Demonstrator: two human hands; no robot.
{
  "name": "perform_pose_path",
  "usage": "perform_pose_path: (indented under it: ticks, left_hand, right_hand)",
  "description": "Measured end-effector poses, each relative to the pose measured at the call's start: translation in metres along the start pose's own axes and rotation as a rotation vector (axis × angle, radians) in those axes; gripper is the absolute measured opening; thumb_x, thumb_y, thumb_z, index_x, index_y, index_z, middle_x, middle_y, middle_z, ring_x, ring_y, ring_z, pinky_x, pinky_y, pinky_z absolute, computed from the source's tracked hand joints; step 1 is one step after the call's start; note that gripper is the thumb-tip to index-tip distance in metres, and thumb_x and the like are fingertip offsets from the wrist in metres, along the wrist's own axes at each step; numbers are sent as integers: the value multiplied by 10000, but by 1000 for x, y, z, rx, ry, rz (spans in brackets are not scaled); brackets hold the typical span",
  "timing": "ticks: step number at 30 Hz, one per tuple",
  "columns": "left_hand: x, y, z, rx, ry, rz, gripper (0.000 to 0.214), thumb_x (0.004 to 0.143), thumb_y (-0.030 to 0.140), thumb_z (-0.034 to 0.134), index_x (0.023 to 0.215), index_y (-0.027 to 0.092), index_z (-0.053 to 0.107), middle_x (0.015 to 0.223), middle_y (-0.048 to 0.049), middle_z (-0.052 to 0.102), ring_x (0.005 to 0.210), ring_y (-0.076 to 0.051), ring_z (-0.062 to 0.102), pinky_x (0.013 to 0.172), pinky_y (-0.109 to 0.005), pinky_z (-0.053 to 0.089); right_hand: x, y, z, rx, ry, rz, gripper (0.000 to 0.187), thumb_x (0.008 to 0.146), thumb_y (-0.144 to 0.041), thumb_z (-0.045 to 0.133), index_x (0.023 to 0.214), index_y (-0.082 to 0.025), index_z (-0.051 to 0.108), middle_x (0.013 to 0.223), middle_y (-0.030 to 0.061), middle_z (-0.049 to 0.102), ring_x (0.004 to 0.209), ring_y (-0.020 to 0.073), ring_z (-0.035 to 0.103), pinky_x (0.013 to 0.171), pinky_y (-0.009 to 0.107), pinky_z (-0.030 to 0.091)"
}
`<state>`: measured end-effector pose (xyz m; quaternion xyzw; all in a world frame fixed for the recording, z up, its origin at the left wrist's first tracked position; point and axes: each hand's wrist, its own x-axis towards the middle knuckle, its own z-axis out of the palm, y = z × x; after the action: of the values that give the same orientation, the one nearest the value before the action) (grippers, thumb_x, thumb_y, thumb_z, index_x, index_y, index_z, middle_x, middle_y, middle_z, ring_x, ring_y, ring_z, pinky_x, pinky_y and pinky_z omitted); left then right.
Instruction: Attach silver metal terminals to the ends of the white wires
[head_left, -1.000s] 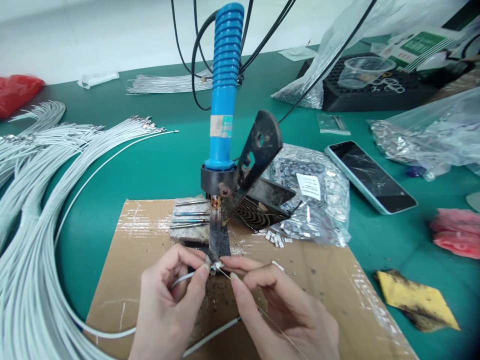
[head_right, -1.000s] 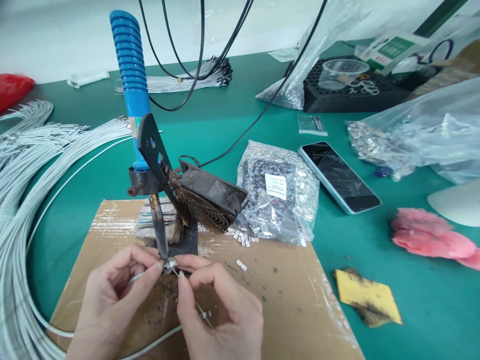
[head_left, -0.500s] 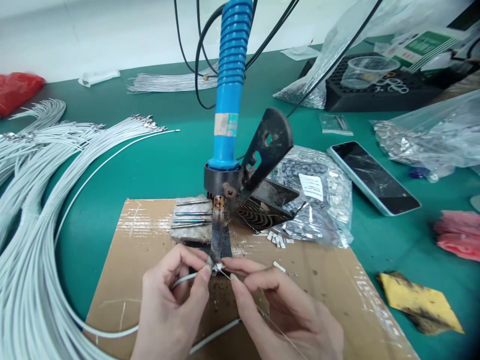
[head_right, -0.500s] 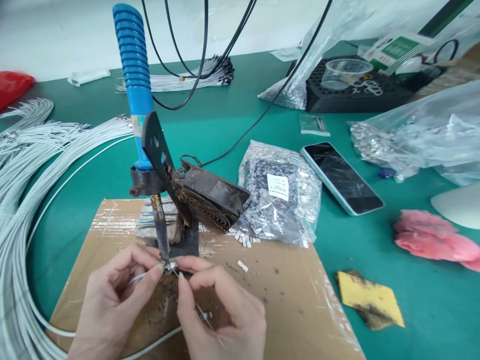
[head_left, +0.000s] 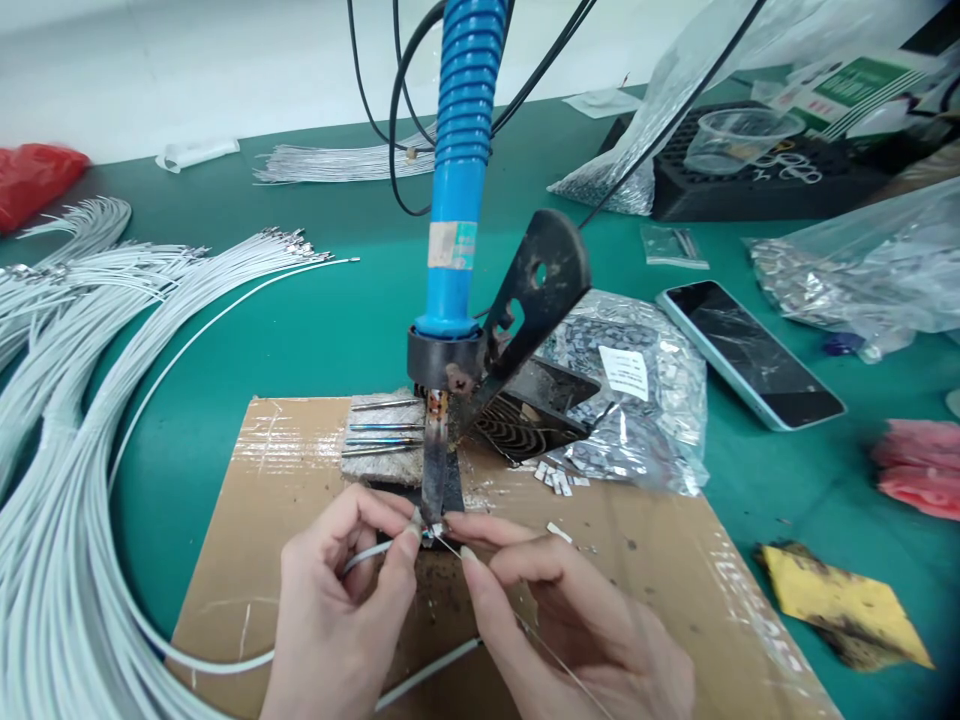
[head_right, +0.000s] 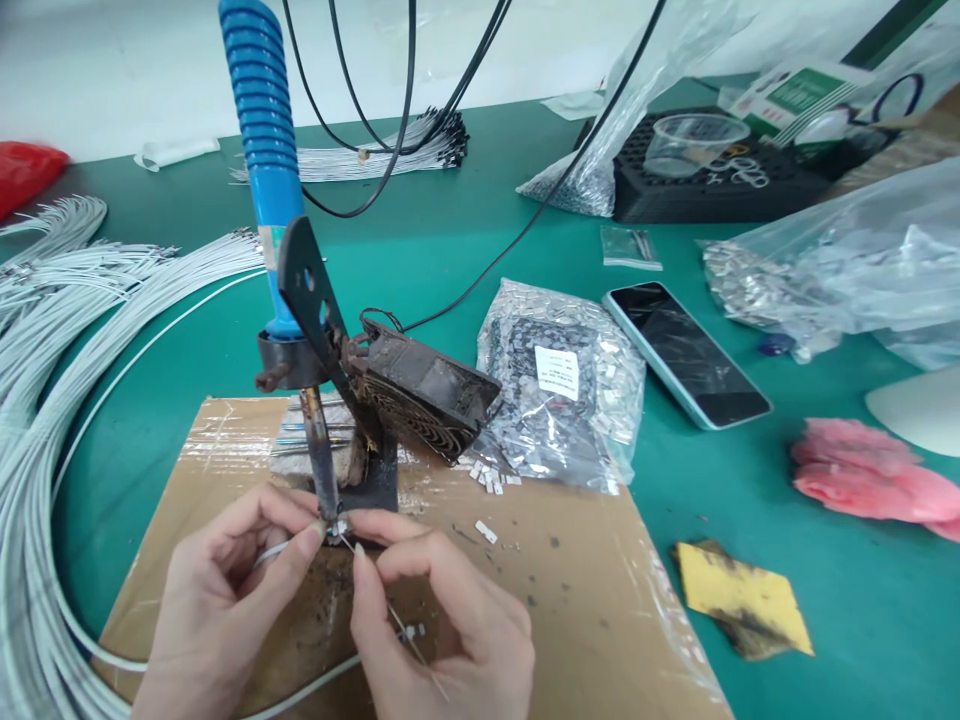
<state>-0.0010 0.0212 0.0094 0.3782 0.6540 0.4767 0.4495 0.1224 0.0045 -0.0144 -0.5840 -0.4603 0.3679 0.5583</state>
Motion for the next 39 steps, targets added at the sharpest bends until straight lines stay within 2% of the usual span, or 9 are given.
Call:
perform_pose_path:
  ticks: [5, 10, 17, 24, 29, 33, 36, 39]
  left_hand:
    - [1, 0, -1, -6, 5, -8, 111, 713, 205, 782, 637, 197, 702, 808, -17, 753, 583, -85, 579, 513, -136, 425]
    - [0, 1, 0, -40, 11, -11, 111, 713, 194, 779, 633, 205, 704, 809, -7, 761, 618, -87, 631, 559, -124, 467]
    - [0, 1, -1, -23, 4, -19, 102, 715, 211, 776, 645, 201, 702, 828, -18, 763, 621, -93, 624, 542, -134, 453]
    - [1, 0, -2, 1, 3, 4, 105, 713, 208, 770, 635, 205, 701, 816, -32, 762, 685, -132, 656, 512, -149, 432]
    - [0, 0, -2, -16, -2, -13, 104, 721, 200, 772, 643, 205, 703, 822, -14, 759, 670, -105, 671, 582, -131, 487]
    - [0, 0, -2, -15, -13, -26, 110, 715, 200, 786, 646, 197, 700, 829, -17, 755, 658, -97, 662, 569, -119, 482]
    - [0, 0, -2, -33, -20, -26, 111, 714, 201, 789, 649, 196, 699, 828, -18, 752, 627, -94, 644, 555, -131, 481]
    - [0, -1, -2, -34, -17, -21, 110, 714, 207, 787, 646, 198, 701, 819, -22, 750, 624, -101, 631, 534, -141, 460]
  right_hand:
    - [1, 1, -1, -2, -1, -29, 210, 833, -144, 750, 678, -248, 653, 907, -12, 846, 712, 143, 806, 519, 129, 556]
    - [5, 2, -4, -27, -49, -102, 206, 828, -129, 754, 690, -256, 669, 900, -25, 850, 699, 143, 809, 558, 124, 587]
    - [0, 2, 0, 10, 17, -41, 208, 821, -133, 762, 681, -261, 676, 900, -31, 845, 731, 135, 797, 661, 135, 602]
    - [0, -1, 0, 16, 3, -24, 213, 831, -132, 753, 678, -254, 669, 908, -20, 845, 727, 139, 797, 623, 141, 599]
    - [-1, 1, 0, 4, -8, -17, 209, 850, -156, 749, 680, -245, 665, 931, 3, 847, 774, 161, 813, 571, 138, 586]
    - [1, 3, -1, 3, -3, -53, 204, 847, -153, 755, 679, -237, 673, 903, 28, 847, 732, 170, 810, 585, 158, 607]
    - [2, 3, -1, 0, -12, -97, 195, 842, -156, 770, 693, -246, 684, 888, 9, 845, 715, 155, 807, 566, 141, 597]
    - [1, 3, 0, 17, 14, -86, 202, 837, -137, 775, 697, -256, 693, 887, -21, 841, 734, 124, 800, 615, 114, 585]
